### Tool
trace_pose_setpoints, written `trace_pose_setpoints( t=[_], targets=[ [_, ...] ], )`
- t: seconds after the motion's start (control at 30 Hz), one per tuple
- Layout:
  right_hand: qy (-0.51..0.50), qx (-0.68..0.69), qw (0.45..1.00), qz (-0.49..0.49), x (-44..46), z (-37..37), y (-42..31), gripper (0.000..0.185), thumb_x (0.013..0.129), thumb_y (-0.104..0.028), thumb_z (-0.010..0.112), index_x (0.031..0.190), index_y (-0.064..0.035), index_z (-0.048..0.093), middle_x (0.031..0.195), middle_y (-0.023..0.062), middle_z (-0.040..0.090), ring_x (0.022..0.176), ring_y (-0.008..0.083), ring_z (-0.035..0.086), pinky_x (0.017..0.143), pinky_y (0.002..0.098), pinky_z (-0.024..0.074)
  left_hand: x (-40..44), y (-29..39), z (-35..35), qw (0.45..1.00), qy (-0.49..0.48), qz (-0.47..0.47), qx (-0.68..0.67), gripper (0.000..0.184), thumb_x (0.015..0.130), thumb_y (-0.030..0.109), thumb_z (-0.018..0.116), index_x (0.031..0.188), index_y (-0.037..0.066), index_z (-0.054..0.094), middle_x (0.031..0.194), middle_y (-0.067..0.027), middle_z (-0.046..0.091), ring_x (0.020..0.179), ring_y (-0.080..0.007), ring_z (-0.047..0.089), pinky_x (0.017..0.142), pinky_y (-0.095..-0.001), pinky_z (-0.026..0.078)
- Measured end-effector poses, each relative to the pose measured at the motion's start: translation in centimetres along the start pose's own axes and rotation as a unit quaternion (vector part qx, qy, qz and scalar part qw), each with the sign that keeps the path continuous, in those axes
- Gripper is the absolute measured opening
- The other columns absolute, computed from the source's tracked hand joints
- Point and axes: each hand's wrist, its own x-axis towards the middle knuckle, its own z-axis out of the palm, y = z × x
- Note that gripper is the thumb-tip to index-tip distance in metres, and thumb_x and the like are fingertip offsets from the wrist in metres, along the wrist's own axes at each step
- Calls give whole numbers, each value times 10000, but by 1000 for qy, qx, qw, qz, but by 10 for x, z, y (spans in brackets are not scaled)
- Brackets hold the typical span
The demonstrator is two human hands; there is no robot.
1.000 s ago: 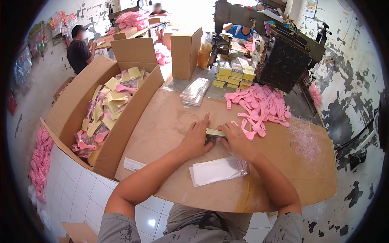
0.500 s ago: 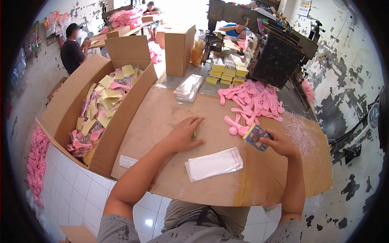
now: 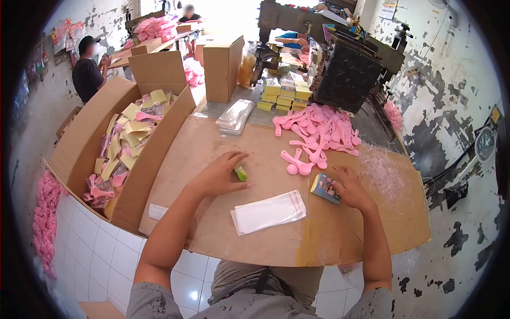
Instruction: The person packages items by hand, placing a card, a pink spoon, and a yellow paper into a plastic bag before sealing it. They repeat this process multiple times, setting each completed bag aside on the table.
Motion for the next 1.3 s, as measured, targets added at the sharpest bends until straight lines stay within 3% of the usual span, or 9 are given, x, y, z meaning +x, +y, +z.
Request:
trace_pose_setpoints(
  t=[0.03,0.23,0.37,0.47,0.57,0.67,0.87,1.07,1.3],
  targets=[
    [15,37,999,-12,0,-2,1,560,1034,-331,554,1504,-36,487,1410,233,527,1375,392,463,1194,491,292,-1,0,-7,1000,-6,-5,-4,842,882,364,822,1562,57,433,1573,-216,425,1442,-379,452,1191,-437,413],
    [69,-19,997,-38,-5,-12,-39,510,1015,-270,611,1468,-53,519,1401,209,547,1339,391,504,1159,470,366,-2,-25,-15,993,-35,-38,-103,708,864,274,831,1476,63,544,1509,-187,484,1352,-339,549,1127,-406,479],
    [62,62,983,-161,2,-10,-91,531,955,-202,695,1445,-68,539,1374,192,573,1304,384,538,1143,468,381,-2,-21,-14,994,-12,-50,-92,575,880,197,802,1408,62,619,1468,-164,533,1249,-317,612,1045,-397,527],
    [49,69,967,-242,7,7,-117,572,905,-162,748,1434,-76,547,1373,185,579,1306,381,543,1134,478,400,3,-27,-3,999,-9,-40,-34,482,907,158,775,1362,53,658,1334,-147,635,1093,-272,664,922,-384,560],
    [30,95,957,-272,11,27,-130,624,890,-172,766,1460,-79,531,1419,185,562,1349,383,518,1135,492,416,5,-2,-1,983,-36,-86,-159,419,924,152,763,1322,45,686,1161,-129,713,926,-220,676,808,-353,562],
    [82,91,937,-327,8,33,-136,682,855,-114,788,1478,-66,515,1438,182,558,1313,363,553,1104,471,450,3,31,15,977,-57,-11,-203,455,936,186,769,1355,49,656,1070,-115,737,828,-178,665,759,-329,552],
    [121,110,915,-369,-8,46,-119,494,836,-46,793,1312,-26,664,1305,153,664,1032,306,716,852,383,599,2,61,39,930,-126,-13,-345,496,954,130,762,1383,31,533,1076,-77,721,925,-137,647,798,-304,540],
    [162,170,918,-320,-10,59,-110,365,834,-22,805,1187,-16,715,1093,140,711,900,284,722,760,376,587,-2,67,67,925,-12,7,-379,496,903,107,787,1335,65,548,1210,-85,661,998,-155,647,773,-313,558],
    [202,191,921,-272,-13,56,-111,241,790,-74,862,966,-36,701,924,103,701,802,281,697,686,376,559,-1,78,55,974,56,153,-157,360,875,80,824,1212,55,697,1181,-108,707,1035,-246,711,856,-368,604]
  ],
)
